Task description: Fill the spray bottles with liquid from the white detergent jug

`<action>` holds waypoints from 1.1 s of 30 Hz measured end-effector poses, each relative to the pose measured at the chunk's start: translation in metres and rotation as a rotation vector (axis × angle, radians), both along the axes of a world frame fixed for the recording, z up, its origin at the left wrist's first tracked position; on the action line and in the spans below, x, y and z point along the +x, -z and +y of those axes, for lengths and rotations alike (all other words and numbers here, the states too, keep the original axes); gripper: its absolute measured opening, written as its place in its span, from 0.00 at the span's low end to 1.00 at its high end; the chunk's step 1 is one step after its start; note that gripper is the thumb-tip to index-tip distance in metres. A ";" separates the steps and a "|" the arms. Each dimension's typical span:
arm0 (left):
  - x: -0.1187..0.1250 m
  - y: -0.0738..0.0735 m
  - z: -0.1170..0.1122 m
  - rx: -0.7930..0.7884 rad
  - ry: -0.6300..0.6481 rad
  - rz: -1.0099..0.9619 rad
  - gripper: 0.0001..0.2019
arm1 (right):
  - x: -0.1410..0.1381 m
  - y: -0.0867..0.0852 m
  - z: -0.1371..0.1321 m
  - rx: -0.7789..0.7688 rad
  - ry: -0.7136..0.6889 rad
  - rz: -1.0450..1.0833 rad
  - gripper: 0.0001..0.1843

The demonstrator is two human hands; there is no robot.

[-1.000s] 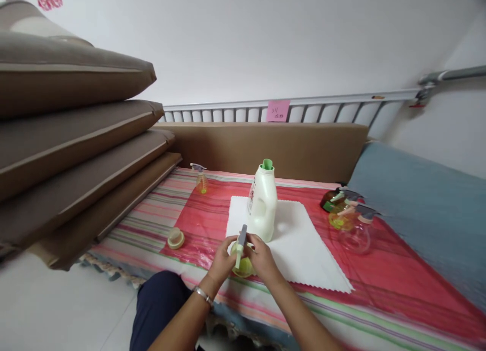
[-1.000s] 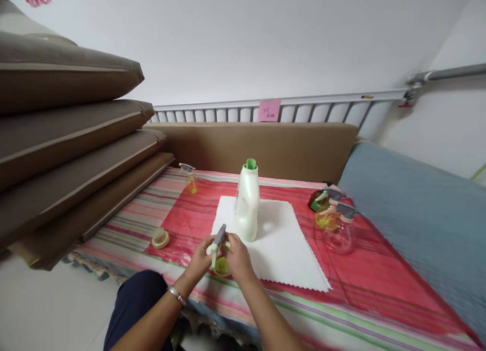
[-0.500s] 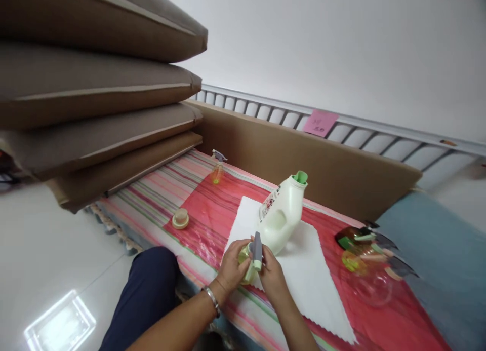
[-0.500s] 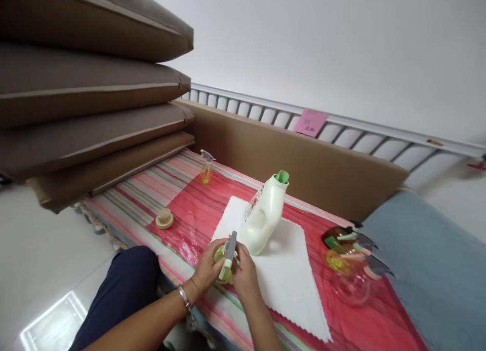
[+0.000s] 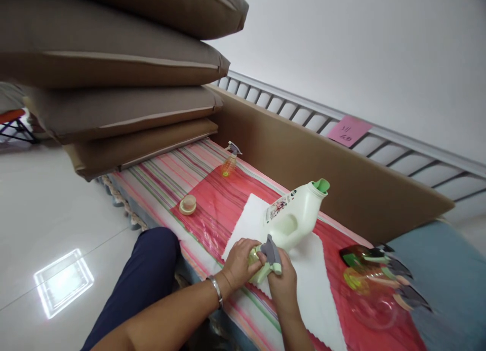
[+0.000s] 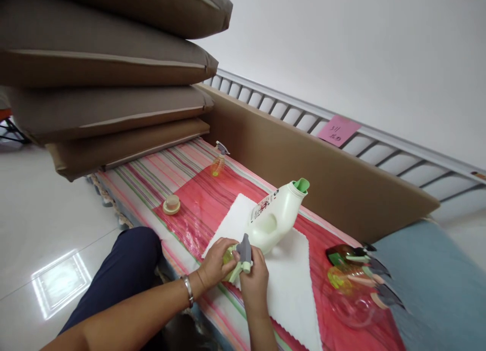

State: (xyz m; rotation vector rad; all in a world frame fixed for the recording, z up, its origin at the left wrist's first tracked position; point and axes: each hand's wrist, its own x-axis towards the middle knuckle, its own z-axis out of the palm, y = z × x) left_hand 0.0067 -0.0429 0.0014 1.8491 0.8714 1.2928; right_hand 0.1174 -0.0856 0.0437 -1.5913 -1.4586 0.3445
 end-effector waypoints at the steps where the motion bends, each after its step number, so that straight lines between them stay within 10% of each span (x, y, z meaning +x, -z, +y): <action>1: -0.001 0.001 0.000 0.008 0.012 0.005 0.14 | 0.002 0.000 0.001 -0.007 -0.016 0.004 0.12; 14: -0.005 0.005 -0.004 0.041 0.053 0.006 0.15 | 0.024 -0.028 0.005 -0.182 -0.213 0.049 0.15; 19: -0.005 0.002 -0.006 0.028 0.042 0.017 0.16 | 0.027 -0.069 -0.007 -0.332 0.055 0.104 0.25; 26: -0.002 0.007 -0.007 -0.014 0.045 0.027 0.16 | -0.022 -0.100 -0.007 -0.625 0.090 -0.723 0.19; 33: -0.018 -0.009 0.019 -0.009 0.326 0.075 0.21 | -0.025 -0.102 -0.006 -0.624 0.086 -0.864 0.17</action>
